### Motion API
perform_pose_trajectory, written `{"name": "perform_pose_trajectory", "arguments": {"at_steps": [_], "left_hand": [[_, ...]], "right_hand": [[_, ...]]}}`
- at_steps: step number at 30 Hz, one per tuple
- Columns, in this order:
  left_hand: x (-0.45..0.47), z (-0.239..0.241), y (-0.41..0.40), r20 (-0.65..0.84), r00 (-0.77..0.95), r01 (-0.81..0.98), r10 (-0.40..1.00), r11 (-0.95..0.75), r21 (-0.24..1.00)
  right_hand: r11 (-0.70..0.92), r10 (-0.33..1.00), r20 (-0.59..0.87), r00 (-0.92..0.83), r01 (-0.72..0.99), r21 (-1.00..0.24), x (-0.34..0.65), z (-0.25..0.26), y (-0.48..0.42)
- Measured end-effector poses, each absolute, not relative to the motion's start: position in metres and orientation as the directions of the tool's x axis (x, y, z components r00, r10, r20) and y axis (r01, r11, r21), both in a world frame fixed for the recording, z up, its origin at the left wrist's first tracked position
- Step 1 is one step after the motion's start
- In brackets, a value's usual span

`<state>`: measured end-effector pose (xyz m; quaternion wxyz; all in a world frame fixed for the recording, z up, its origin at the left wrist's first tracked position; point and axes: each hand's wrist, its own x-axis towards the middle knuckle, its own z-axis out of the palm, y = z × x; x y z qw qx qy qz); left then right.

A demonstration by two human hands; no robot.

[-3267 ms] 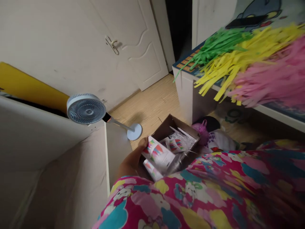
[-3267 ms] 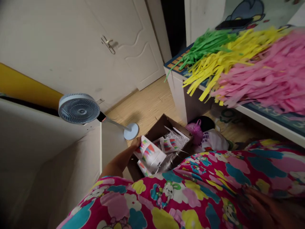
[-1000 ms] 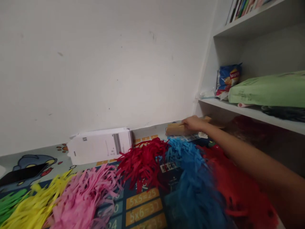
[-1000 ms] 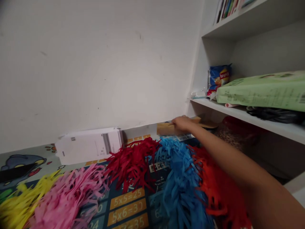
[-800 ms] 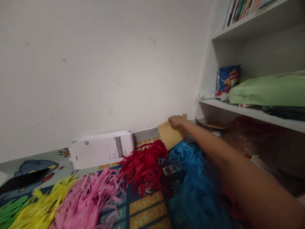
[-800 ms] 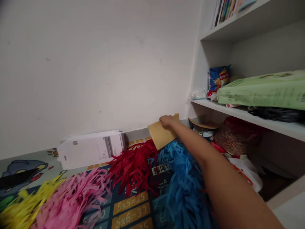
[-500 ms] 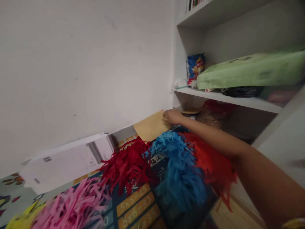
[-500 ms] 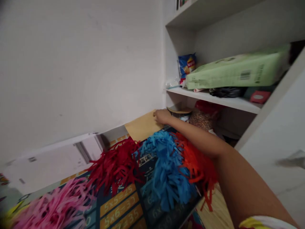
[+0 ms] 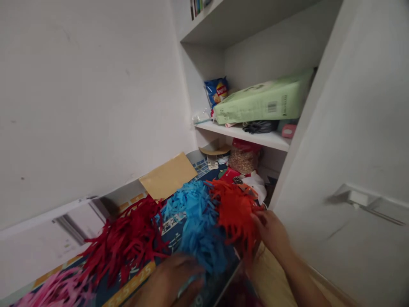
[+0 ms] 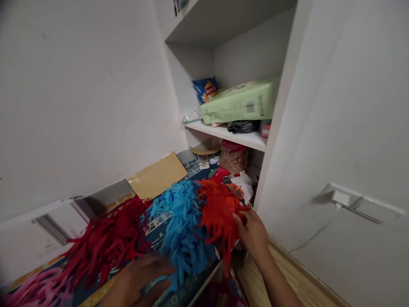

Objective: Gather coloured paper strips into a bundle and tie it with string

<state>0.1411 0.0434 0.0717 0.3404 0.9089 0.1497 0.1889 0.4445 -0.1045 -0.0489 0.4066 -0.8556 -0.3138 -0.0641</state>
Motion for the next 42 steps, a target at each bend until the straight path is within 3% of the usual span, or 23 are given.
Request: {"name": "perform_pose_trajectory", "arguments": {"at_steps": [3,6,9,15,20,23,26,28,34,39,42], "left_hand": [[0.207,0.094,0.050,0.211,0.968,0.001,0.136,-0.841,0.540],[0.268,0.101,0.055,0.227,0.969,-0.033,0.099,-0.857,0.514],[0.319,0.098,0.063,0.207,0.978,-0.088,-0.005,-0.913,0.398],[0.394,0.106,0.079,-0.087,0.914,-0.386,-0.395,-0.916,0.105],[0.410,0.108,0.099,-0.252,0.824,-0.546,-0.507,-0.830,-0.116],[0.400,0.111,0.113,-0.212,0.835,-0.543,-0.508,-0.823,-0.167],[0.389,0.117,0.125,-0.165,0.857,-0.516,-0.489,-0.824,-0.234],[0.382,0.122,0.133,-0.134,0.883,-0.470,-0.451,-0.838,-0.278],[0.357,0.127,0.170,0.068,0.985,-0.129,-0.156,-0.945,-0.301],[0.334,0.153,0.202,0.235,0.968,0.160,0.088,-0.938,-0.308],[0.348,0.174,0.213,0.244,0.959,0.224,0.143,-0.912,-0.344]], "right_hand": [[-0.564,0.525,0.281,0.803,0.576,-0.592,0.440,-0.032,-0.084],[-0.570,0.558,0.236,0.796,0.574,-0.588,0.437,-0.019,-0.072],[-0.523,0.577,0.249,0.778,0.586,-0.619,0.430,-0.013,-0.067],[-0.401,0.656,0.310,0.688,0.666,-0.630,0.411,-0.007,-0.064],[-0.360,0.644,0.378,0.665,0.700,-0.617,0.392,-0.025,-0.057],[-0.350,0.584,0.387,0.714,0.651,-0.673,0.381,-0.039,-0.052],[-0.427,0.544,0.284,0.789,0.553,-0.716,0.378,-0.041,-0.048],[-0.456,0.588,0.220,0.778,0.544,-0.704,0.382,-0.033,-0.045],[-0.337,0.781,0.175,0.599,0.641,-0.689,0.400,0.008,-0.012],[-0.196,0.811,0.212,0.545,0.594,-0.780,0.410,0.036,0.033],[-0.107,0.803,0.230,0.549,0.514,-0.851,0.430,0.047,0.051]]}}
